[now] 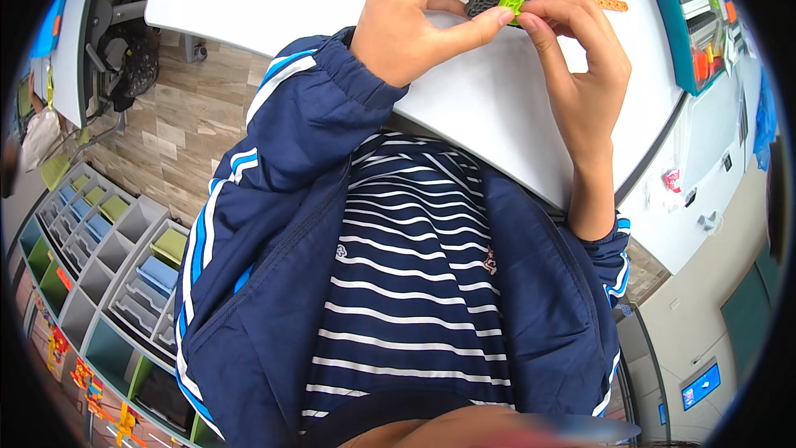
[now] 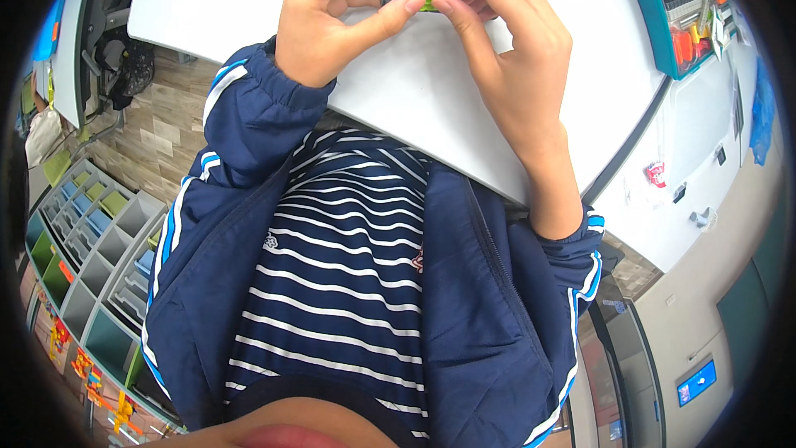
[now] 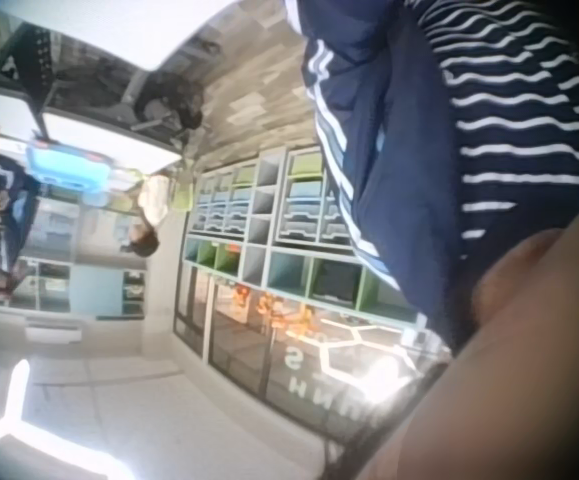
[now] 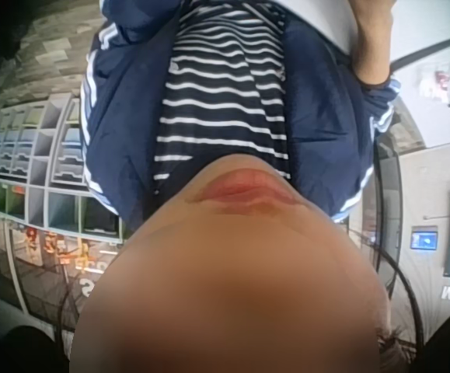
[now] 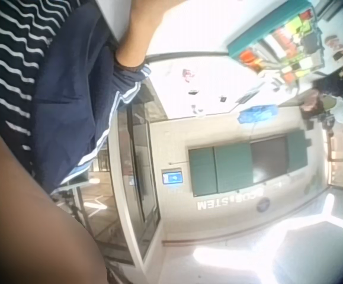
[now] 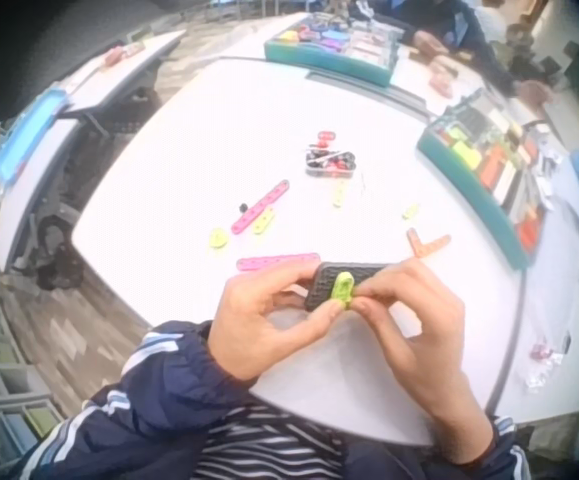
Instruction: The person assembles a pair of knitting needles by connecting green plastic pieces to pink and orange rods, then attaches the assembly to a gray base plate. They repeatedly pick up, align, and press the components together on a white table.
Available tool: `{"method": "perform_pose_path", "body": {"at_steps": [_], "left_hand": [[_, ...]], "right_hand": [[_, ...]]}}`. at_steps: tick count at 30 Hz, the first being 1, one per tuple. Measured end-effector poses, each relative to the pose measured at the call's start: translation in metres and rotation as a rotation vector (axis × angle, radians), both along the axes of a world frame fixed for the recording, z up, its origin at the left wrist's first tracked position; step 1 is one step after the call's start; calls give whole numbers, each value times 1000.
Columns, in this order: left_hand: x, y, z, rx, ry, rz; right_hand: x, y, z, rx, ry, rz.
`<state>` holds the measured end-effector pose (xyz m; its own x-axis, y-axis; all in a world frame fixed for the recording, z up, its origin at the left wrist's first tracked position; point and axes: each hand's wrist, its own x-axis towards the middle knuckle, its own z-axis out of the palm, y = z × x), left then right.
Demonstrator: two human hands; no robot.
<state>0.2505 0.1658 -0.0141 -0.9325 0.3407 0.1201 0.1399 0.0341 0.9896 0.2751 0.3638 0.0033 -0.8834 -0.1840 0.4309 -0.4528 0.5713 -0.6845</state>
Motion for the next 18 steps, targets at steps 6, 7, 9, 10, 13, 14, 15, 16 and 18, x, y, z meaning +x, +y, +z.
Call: {"method": "perform_pose_path", "body": {"at_steps": [6, 7, 9, 10, 13, 14, 15, 16, 18], "left_hand": [[-5, -2, -5, 139, -207, -73], [-8, -3, -8, 170, -264, -96], [-11, -4, -11, 232, -379, -143], [-11, -5, -12, 254, -429, -147], [-13, -6, -11, 297, -556, -160], [-14, -7, -11, 296, -580, -166], [-14, -7, -10, 296, -605, -171], [-14, -7, -10, 294, -592, -175], [-15, -6, -10, 290, -563, -182]], "right_hand": [[3, -2, 0, -47, -61, -17], [3, -1, 0, -33, -75, -10], [5, 1, 1, -14, -109, 6], [6, 2, 1, 0, -125, 4], [6, 6, -1, -3, -197, 8], [6, 7, -1, -14, -228, 16], [6, 9, -2, -26, -259, 23], [6, 10, -2, -44, -295, 29], [6, 13, -4, -81, -365, 41]]}}
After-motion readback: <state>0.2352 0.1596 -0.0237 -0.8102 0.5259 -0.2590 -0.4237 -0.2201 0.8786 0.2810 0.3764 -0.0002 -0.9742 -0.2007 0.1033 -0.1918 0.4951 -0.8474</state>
